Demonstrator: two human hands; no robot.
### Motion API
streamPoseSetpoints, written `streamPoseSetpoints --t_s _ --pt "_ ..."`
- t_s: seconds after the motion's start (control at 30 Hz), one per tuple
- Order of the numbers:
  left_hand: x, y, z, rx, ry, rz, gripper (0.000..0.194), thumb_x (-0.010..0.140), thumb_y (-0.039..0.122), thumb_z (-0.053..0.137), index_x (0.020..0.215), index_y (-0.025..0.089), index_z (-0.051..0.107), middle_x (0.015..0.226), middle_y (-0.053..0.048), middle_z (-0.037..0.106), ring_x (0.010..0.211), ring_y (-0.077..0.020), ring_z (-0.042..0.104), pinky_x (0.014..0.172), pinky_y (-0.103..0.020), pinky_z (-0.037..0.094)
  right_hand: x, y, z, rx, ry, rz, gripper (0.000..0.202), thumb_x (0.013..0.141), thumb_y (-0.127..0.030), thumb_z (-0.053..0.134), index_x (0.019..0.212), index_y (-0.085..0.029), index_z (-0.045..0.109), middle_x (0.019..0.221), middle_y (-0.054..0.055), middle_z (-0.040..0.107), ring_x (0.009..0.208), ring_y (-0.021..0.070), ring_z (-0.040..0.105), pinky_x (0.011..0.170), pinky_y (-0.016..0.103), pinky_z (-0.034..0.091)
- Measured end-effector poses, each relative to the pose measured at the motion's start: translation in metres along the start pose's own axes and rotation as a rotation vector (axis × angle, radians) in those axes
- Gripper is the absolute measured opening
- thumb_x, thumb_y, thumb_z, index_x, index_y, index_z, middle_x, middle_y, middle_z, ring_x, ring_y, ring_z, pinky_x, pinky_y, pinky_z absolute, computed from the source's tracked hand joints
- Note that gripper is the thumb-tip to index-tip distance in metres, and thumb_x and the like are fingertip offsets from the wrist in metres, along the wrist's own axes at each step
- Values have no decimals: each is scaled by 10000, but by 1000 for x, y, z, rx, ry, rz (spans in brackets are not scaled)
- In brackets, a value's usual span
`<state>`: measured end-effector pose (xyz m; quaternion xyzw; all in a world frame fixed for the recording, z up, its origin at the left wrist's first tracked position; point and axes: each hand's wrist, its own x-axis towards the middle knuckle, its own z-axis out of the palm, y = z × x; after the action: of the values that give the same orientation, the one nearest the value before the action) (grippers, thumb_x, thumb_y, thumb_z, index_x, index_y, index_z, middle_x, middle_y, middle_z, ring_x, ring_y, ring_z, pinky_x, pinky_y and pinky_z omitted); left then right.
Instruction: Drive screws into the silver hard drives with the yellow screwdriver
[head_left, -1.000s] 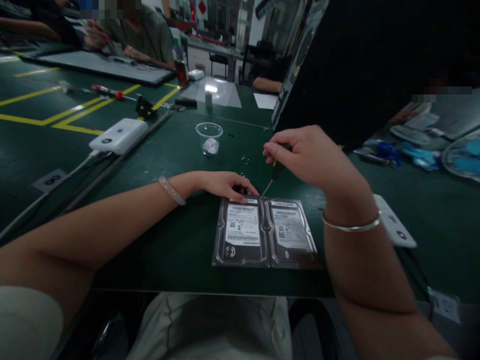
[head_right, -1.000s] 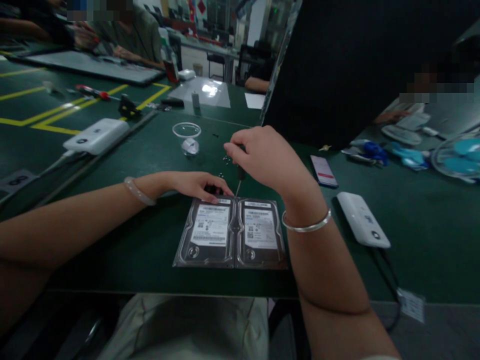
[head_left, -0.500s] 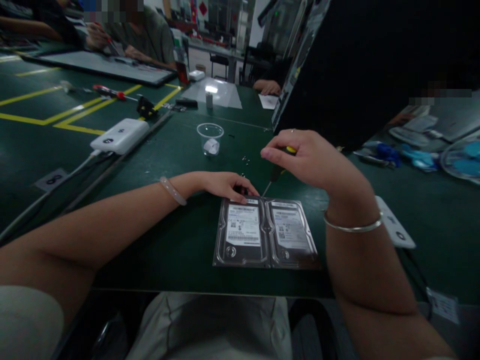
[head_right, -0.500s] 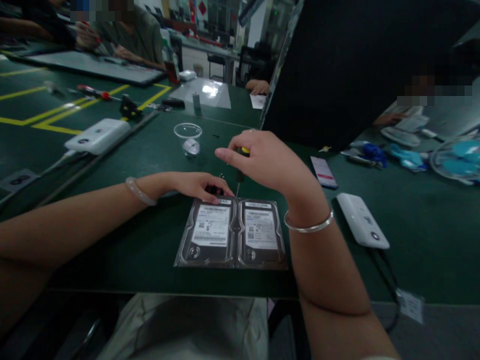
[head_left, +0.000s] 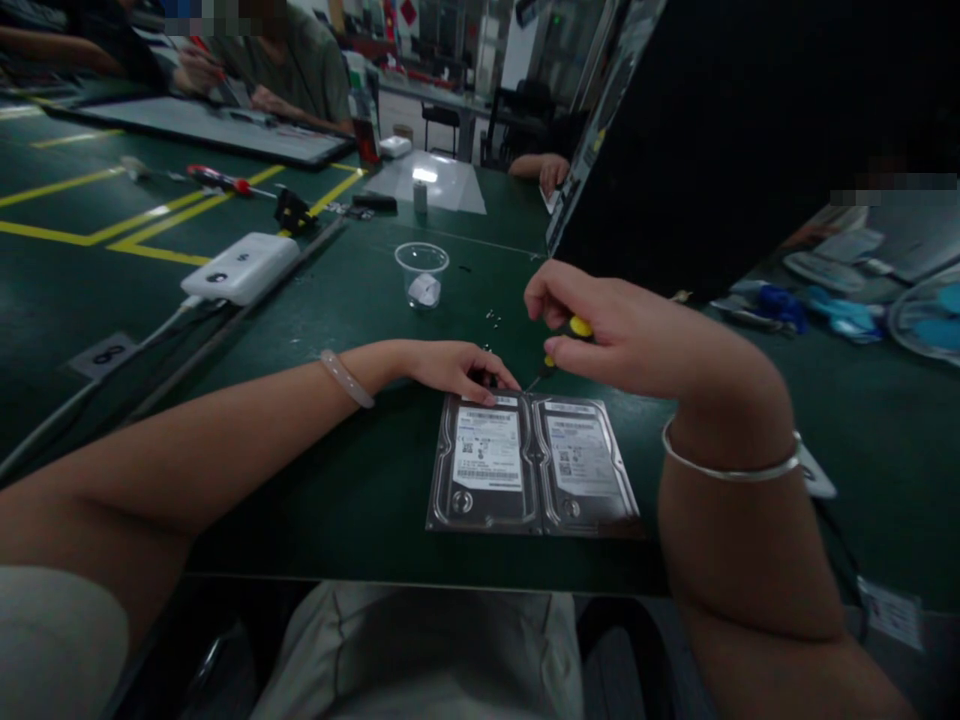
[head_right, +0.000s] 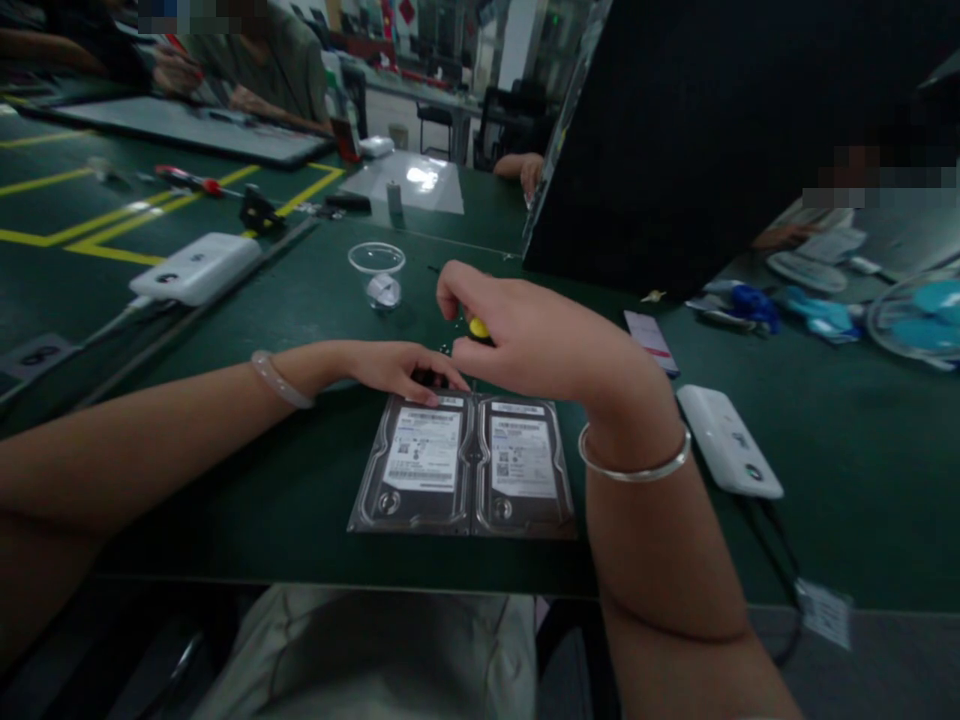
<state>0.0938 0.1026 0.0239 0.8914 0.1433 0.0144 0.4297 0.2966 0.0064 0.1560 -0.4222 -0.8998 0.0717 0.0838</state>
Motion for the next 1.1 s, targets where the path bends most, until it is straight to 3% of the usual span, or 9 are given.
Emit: streamPoseSetpoints --t_s 0.1,0.2,0.3,0.4,0.67,0.8,0.9,1.03,1.1 --pt "-1 0 0 -3 -13 -5 467 882 417 647 1315 244 624 1104 -32 684 948 -159 611 840 -254 449 0 3 0 4 12 30 238 813 -228 570 1047 -222 529 943 27 630 789 171 561 685 311 390" --pt "-1 1 -1 -16 -20 8 465 882 417 650 1316 252 621 1194 -45 676 1030 -181 615 900 -279 454 3 12 3 -8 94 120 135 919 -323 482 981 -222 547 880 28 620 754 174 555 676 325 380" --pt "-2 2 -1 -11 -8 7 472 882 434 649 1313 243 622 1246 -53 662 1070 -191 613 943 -296 451 7 21 6 -8 167 157 321 995 -455 370 855 -222 540 796 23 585 704 163 523 659 328 368" --pt "-1 2 -1 -3 -5 1 479 879 445 648 1310 238 622 1246 -52 661 1073 -192 613 947 -294 450 9 23 8 1 204 179 324 980 -487 420 845 -221 548 761 15 570 669 151 488 631 315 351" --pt "-1 1 -1 -8 -9 -1 520 869 468 649 1321 214 619 1205 -72 655 1036 -200 614 922 -311 462 -1 22 -1 52 118 100 214 925 -330 483 1075 -211 578 957 47 640 783 183 555 719 345 441" --pt "-1 0 -1 5 -9 -12 526 867 475 652 1325 219 616 1197 -65 655 1035 -197 614 918 -304 464 -6 31 -7 61 111 -39 230 822 -101 457 975 -179 608 1040 87 652 959 223 601 882 399 465" --pt "-2 0 -2 14 -17 -15 533 874 477 646 1332 207 609 1230 -73 648 1062 -197 611 932 -299 462 -6 31 -9 79 114 -60 258 771 -49 458 916 -174 632 1037 85 688 971 215 629 890 385 471" --pt "-1 1 -1 -9 -12 8 496 882 455 643 1317 219 614 1231 -63 657 1077 -192 616 947 -294 460 -1 19 -3 121 117 -54 141 868 -224 561 881 -181 694 891 34 723 798 163 638 742 319 458" --pt "-1 1 -1 -25 -11 16 472 883 429 640 1306 221 620 1202 -56 669 1047 -184 622 926 -283 466 5 12 4 119 154 -22 261 928 -336 543 782 -185 697 726 1 688 674 130 599 674 297 417"
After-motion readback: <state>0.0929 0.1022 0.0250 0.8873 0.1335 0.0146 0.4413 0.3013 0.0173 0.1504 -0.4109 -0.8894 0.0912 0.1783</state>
